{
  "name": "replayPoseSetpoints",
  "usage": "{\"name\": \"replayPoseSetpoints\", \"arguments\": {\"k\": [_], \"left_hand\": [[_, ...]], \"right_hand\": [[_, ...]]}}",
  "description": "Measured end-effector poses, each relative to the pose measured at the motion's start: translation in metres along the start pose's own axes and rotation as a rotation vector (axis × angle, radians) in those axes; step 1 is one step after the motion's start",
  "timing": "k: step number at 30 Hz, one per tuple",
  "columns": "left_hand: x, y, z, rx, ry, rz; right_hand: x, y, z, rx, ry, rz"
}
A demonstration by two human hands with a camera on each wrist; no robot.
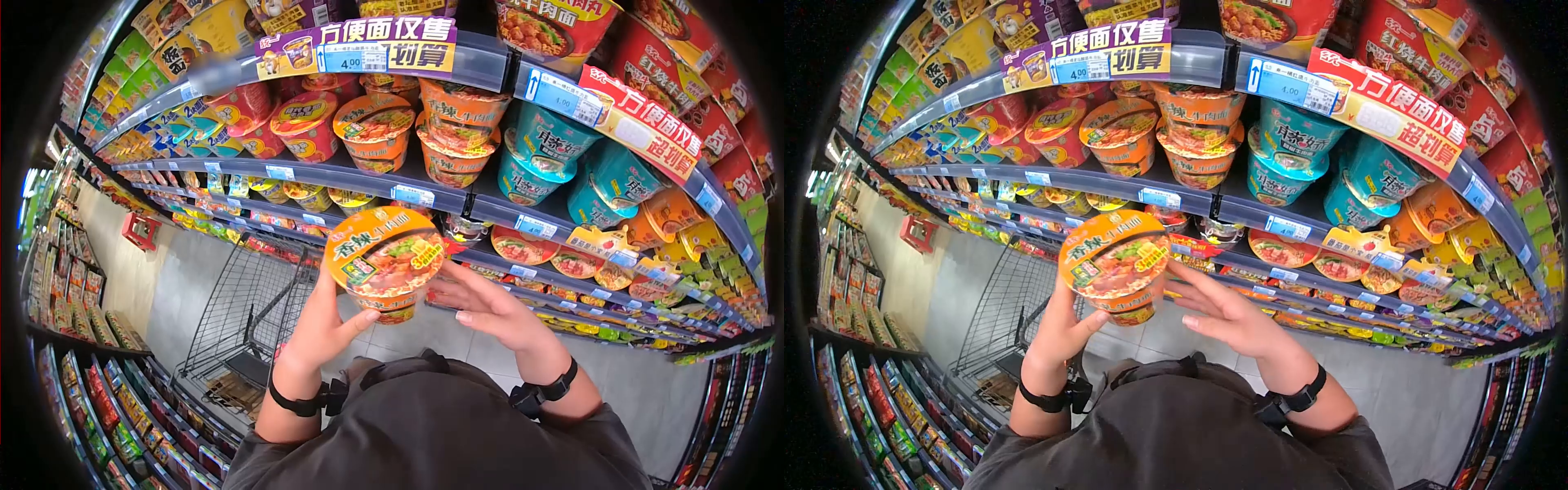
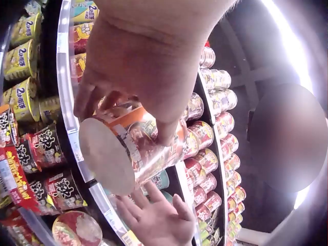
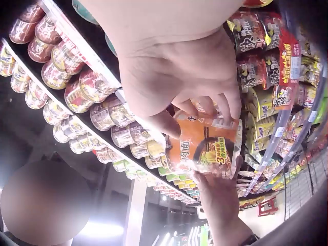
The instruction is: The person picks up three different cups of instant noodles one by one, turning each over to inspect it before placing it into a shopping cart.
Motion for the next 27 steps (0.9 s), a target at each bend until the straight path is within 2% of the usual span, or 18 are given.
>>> {"name": "replayPoseSetpoints", "arguments": {"k": [1, 6, 9, 18, 20, 27], "left_hand": [[-0.003, -0.001, 0.001, -0.008, 0.094, -0.051], [-0.019, -0.007, -0.004, 0.053, 0.008, -0.125], [-0.036, -0.013, -0.009, 0.068, 0.159, -0.324], [-0.064, -0.063, 0.018, 0.115, 0.276, -0.341], [-0.070, -0.081, 0.018, 0.123, 0.379, -0.320], [-0.093, -0.146, 0.034, 0.136, 0.427, -0.183]], "right_hand": [[-0.001, -0.003, 0.004, 0.000, -0.001, 0.007], [0.012, -0.018, 0.039, -0.188, 0.072, 0.114], [0.018, -0.032, 0.054, -0.229, 0.108, 0.129], [0.003, -0.072, 0.072, -0.265, 0.287, 0.048], [-0.001, -0.083, 0.078, -0.271, 0.293, 0.036], [-0.022, -0.130, 0.091, -0.281, 0.294, -0.047]]}}
Point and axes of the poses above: each hand's wrist, its own y-axis away from the middle knuckle, its own x-axis out of the palm, z = x × y, the point moved 10 cm from there along -y, towards the middle knuckle, and after that the axes turned 3 degrees about -y, right-handed, at the moved point
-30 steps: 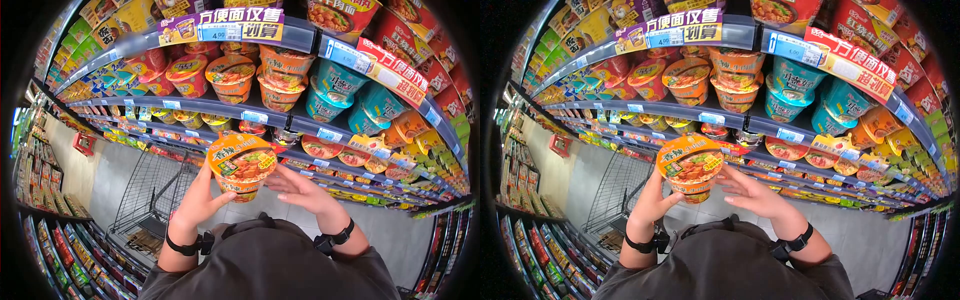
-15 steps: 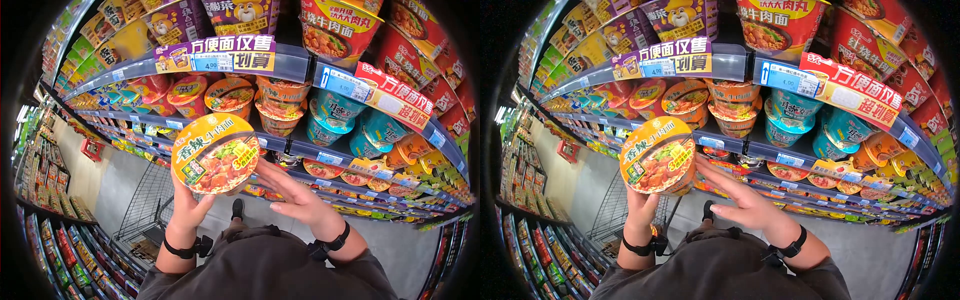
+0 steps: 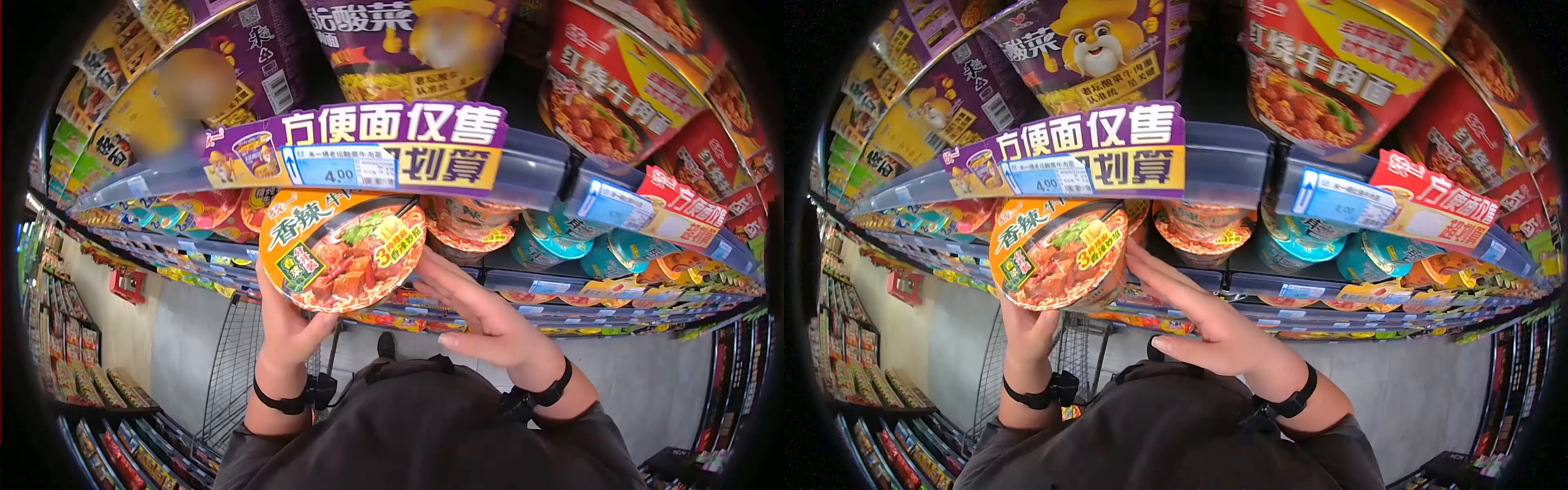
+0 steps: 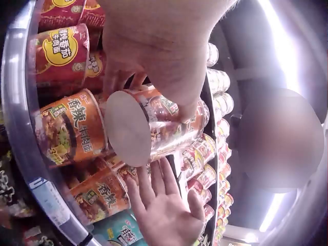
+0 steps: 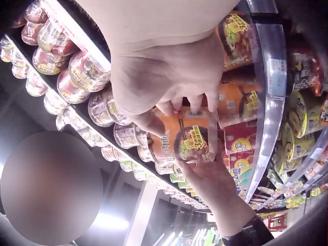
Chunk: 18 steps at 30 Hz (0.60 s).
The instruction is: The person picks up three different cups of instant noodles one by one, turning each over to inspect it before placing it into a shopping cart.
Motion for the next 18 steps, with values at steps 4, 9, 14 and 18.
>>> {"name": "replayPoseSetpoints", "arguments": {"k": [4, 9, 14, 18], "left_hand": [[-0.005, -0.036, 0.001, 0.039, -0.057, 0.083], [-0.008, -0.065, 0.001, 0.093, -0.260, 0.178], [-0.008, -0.082, 0.002, 0.077, -0.163, 0.135], [-0.006, -0.089, 0.012, 0.000, -0.175, 0.180]], "right_hand": [[-0.011, -0.018, -0.008, -0.022, -0.050, -0.062], [-0.025, -0.030, -0.014, -0.032, -0.052, -0.128], [-0.032, -0.031, -0.023, -0.029, -0.038, -0.182], [-0.038, -0.026, -0.029, -0.037, 0.007, -0.211]]}}
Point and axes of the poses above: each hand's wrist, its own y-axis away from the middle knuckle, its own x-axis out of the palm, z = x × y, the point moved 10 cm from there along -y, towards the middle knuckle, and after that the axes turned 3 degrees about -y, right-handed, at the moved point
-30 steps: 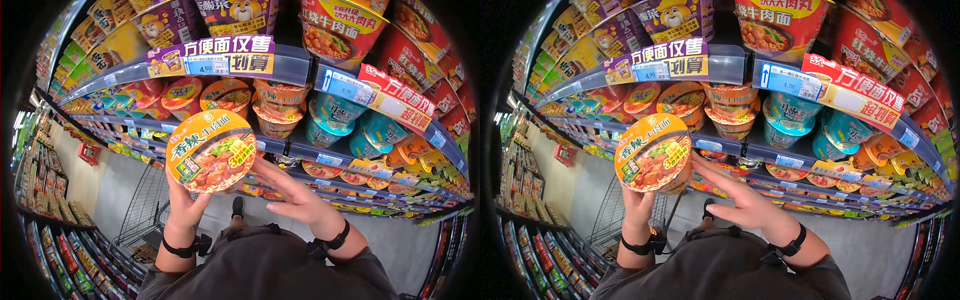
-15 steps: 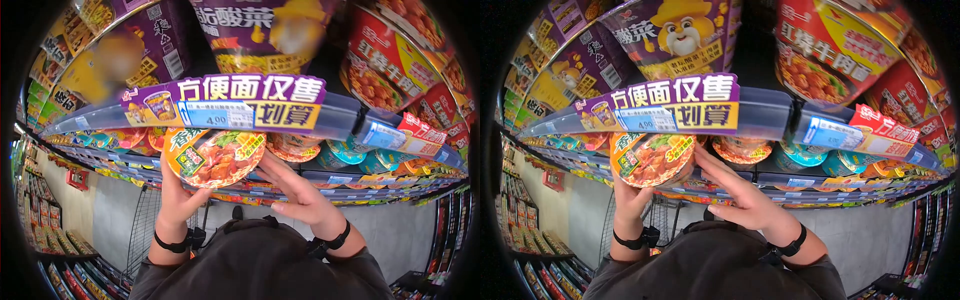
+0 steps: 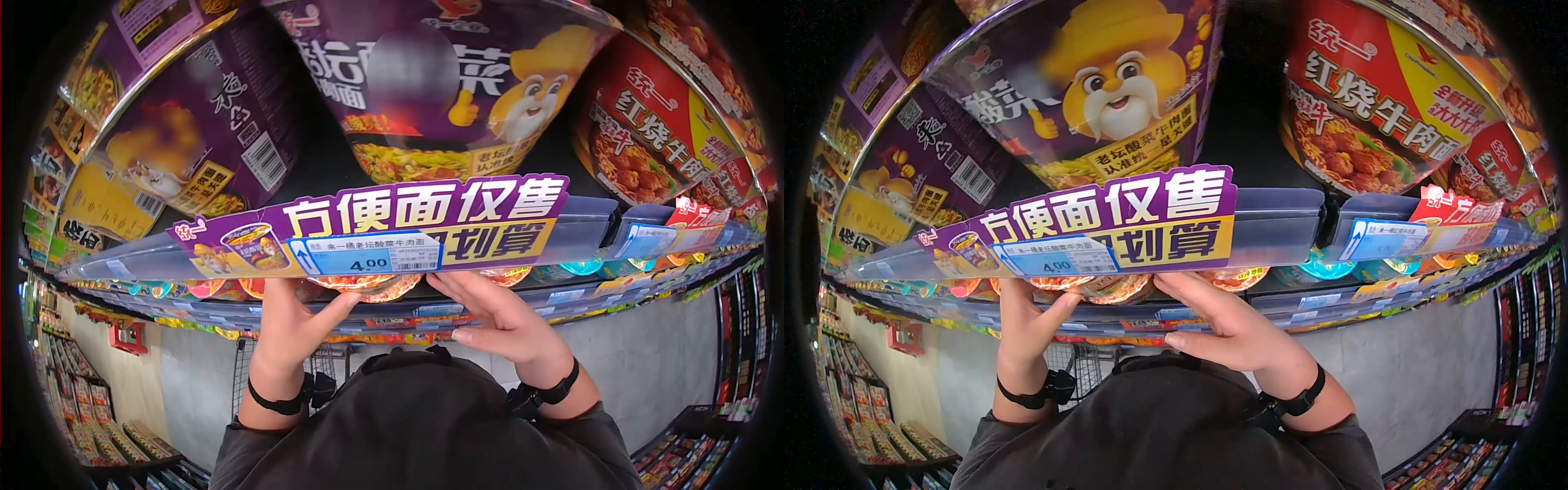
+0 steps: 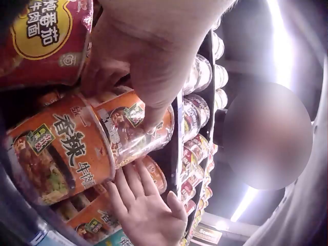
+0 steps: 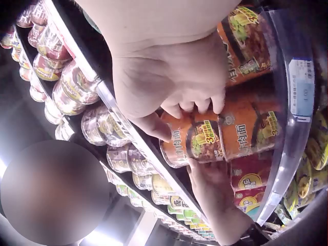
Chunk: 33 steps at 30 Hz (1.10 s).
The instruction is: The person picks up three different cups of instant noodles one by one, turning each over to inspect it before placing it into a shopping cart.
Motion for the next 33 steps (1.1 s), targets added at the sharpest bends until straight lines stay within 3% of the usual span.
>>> {"name": "replayPoseSetpoints", "arguments": {"k": [7, 11, 13, 18, 19, 24, 28, 33], "left_hand": [[0.008, -0.010, 0.008, -0.036, -0.112, 0.100], [0.010, -0.006, -0.001, 0.040, -0.027, 0.004], [0.012, 0.002, 0.008, -0.039, -0.028, 0.021], [0.014, 0.017, -0.014, 0.064, -0.154, -0.151], [0.015, 0.024, -0.023, 0.132, -0.195, -0.190], [0.026, 0.067, -0.046, 0.132, -0.222, -0.283], [0.033, 0.114, -0.044, -0.030, -0.045, -0.345], [0.050, 0.171, -0.057, -0.087, -0.173, -0.383]], "right_hand": [[0.005, 0.003, 0.018, 0.063, 0.042, 0.089], [-0.001, 0.023, 0.022, 0.219, -0.142, 0.063], [-0.009, 0.035, 0.024, 0.160, -0.070, 0.047], [-0.026, 0.080, 0.029, 0.147, -0.163, 0.055], [-0.029, 0.090, 0.030, 0.135, -0.201, 0.053], [-0.055, 0.143, 0.030, 0.146, -0.260, -0.054], [-0.070, 0.178, 0.025, 0.201, -0.272, -0.129], [-0.076, 0.209, 0.005, 0.246, -0.308, -0.127]]}}
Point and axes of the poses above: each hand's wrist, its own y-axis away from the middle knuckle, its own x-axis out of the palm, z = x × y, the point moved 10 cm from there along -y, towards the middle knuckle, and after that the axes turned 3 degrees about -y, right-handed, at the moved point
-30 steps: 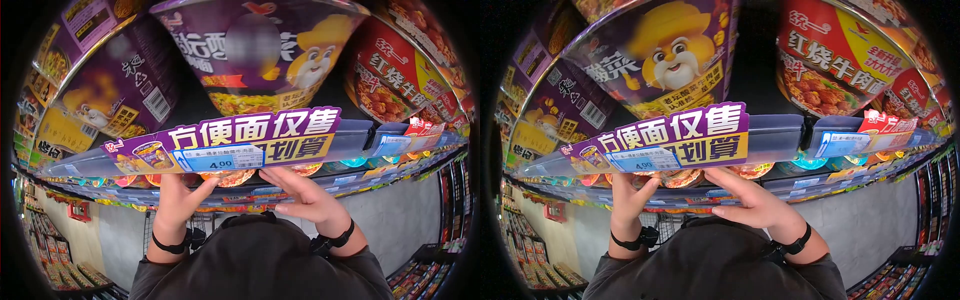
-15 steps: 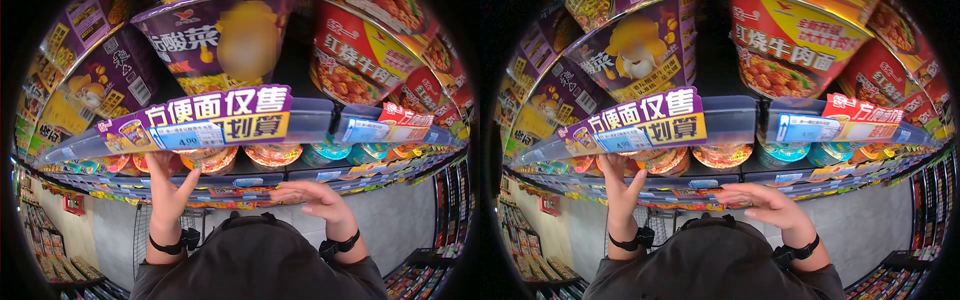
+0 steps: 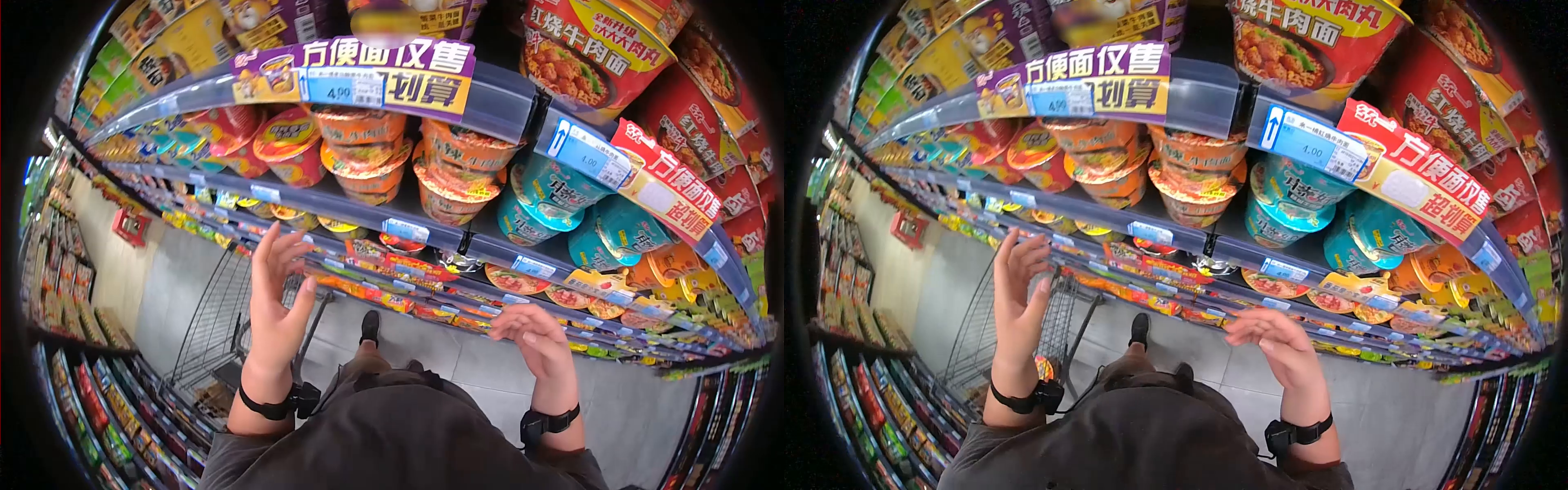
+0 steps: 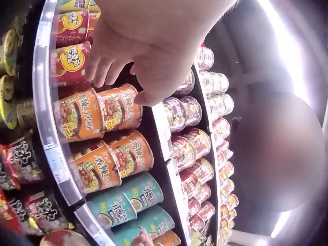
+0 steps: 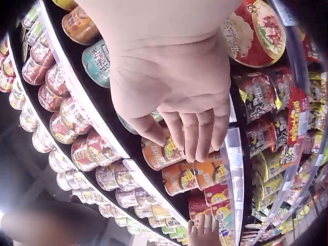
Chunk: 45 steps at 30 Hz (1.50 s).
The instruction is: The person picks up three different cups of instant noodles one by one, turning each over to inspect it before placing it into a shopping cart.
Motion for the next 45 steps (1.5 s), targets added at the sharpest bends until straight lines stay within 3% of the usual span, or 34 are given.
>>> {"name": "replayPoseSetpoints", "arguments": {"k": [3, 12, 19, 35, 45], "left_hand": [[0.001, 0.029, -0.001, -0.077, -0.042, 0.028], [-0.033, 0.067, -0.017, -0.078, -0.205, 0.010], [-0.091, 0.093, -0.022, -0.042, -0.212, -0.070], [-0.385, 0.247, 0.041, -0.264, -0.219, -0.464], [-0.509, 0.348, 0.075, -0.359, -0.250, -0.617]], "right_hand": [[-0.004, 0.010, -0.014, 0.028, -0.006, -0.004], [0.020, 0.017, -0.035, 0.086, 0.026, 0.047], [0.074, 0.002, -0.052, 0.152, 0.036, 0.113], [0.321, -0.056, -0.188, 0.387, 0.127, 0.393], [0.464, -0.072, -0.280, 0.529, 0.184, 0.570]]}}
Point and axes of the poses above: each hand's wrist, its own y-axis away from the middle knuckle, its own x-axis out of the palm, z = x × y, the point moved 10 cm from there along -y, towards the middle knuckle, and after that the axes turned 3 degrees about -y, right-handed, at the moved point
